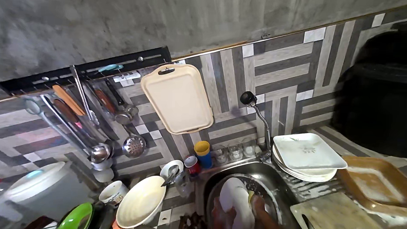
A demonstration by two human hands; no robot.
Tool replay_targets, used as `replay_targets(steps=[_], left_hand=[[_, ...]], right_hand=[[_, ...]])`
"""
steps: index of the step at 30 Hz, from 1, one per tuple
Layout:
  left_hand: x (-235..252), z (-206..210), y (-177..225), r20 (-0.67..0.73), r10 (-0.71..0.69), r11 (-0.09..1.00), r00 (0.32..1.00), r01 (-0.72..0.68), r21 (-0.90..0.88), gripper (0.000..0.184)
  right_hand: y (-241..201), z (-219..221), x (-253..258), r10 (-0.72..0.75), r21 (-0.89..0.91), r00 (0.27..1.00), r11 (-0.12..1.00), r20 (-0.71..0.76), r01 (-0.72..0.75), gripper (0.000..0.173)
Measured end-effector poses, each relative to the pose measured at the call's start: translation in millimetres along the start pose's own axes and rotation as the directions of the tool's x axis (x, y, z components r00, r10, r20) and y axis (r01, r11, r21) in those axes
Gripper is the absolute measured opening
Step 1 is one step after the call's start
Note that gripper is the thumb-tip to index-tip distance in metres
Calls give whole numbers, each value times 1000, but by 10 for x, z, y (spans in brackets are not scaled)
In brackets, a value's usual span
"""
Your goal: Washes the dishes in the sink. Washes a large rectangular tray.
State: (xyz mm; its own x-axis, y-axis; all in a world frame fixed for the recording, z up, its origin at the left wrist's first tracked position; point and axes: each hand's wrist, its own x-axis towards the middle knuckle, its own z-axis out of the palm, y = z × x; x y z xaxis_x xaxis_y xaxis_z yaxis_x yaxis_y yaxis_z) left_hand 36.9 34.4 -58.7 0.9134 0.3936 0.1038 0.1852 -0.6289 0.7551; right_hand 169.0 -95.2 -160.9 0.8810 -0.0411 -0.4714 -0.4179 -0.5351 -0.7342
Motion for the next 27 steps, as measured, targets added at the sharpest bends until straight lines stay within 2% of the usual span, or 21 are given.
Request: replay_targets(steps=[2, 4, 5, 6, 8, 9, 11, 13, 14, 15, 16, 17, 18, 19, 21, 22, 25, 27], left_hand=[[28, -126, 93, 20, -69, 995, 997, 71, -76, 86], [56, -235, 121, 2, -119, 987, 993, 118, -110, 86], [71, -282, 123, -19, -127, 987, 992, 124, -103, 86], [73, -330, 124, -30, -129, 988, 991, 126, -87, 87], [84, -409, 139, -51, -120, 992, 991, 117, -53, 89], [93, -441, 120, -67, -116, 992, 991, 113, -51, 88], [106, -500, 59, -108, -132, 990, 985, 126, -58, 87], [102, -522, 26, -146, -163, 986, 976, 154, -69, 85], [89, -525, 6, -157, -165, 985, 974, 154, -82, 84], [79, -534, 1, -167, -168, 983, 971, 153, -98, 83], [79, -535, -4, -181, -173, 981, 968, 153, -120, 83], [75, -527, -18, -195, -180, 978, 964, 154, -140, 84], [71, -515, -20, -201, -195, 973, 960, 164, -162, 84], [79, -481, -21, -210, -206, 970, 956, 171, -173, 84], [70, -384, 2, -187, -222, 962, 957, 184, -201, 84], [68, -328, 34, -166, -222, 957, 961, 183, -224, 84], [72, -220, 163, -129, -217, 949, 968, 178, -261, 82], [91, -259, 142, -157, -210, 947, 965, 161, -277, 83]], right_hand=[[-110, -130, 9, -136, -93, 983, 988, -127, 125, 44], [-141, -230, 33, -333, -180, 918, 938, -215, 298, 42], [-128, -274, 18, -400, -265, 903, 898, -156, 352, 43], [-85, -286, -47, -417, -354, 908, 855, -35, 379, 47], [64, -185, -247, -359, -479, 897, 759, 257, 441, 61], [133, -113, -397, -319, -491, 860, 717, 399, 494, 65], [261, 96, -574, -281, -504, 767, 617, 577, 605, 59], [441, 170, -522, -340, -479, 694, 532, 635, 698, 58], [578, 162, -377, -420, -474, 684, 503, 597, 723, 57], [614, 55, -260, -462, -470, 698, 520, 547, 713, 53], [573, -81, -185, -476, -457, 750, 598, 459, 659, 47], [480, -196, -162, -444, -408, 827, 723, 344, 558, 44], [337, -294, -221, -425, -302, 882, 830, 202, 469, 43], [150, -365, -331, -409, -178, 909, 891, 81, 417, 44], [-188, -319, -626, -448, 66, 890, 889, -81, 453, 46], [-315, -209, -738, -490, 99, 865, 861, -105, 499, 47], [-523, 7, -1139, -633, -71, 771, 774, -73, 629, 50], [-404, -16, -1416, -731, -31, 679, 682, -74, 731, 42]])
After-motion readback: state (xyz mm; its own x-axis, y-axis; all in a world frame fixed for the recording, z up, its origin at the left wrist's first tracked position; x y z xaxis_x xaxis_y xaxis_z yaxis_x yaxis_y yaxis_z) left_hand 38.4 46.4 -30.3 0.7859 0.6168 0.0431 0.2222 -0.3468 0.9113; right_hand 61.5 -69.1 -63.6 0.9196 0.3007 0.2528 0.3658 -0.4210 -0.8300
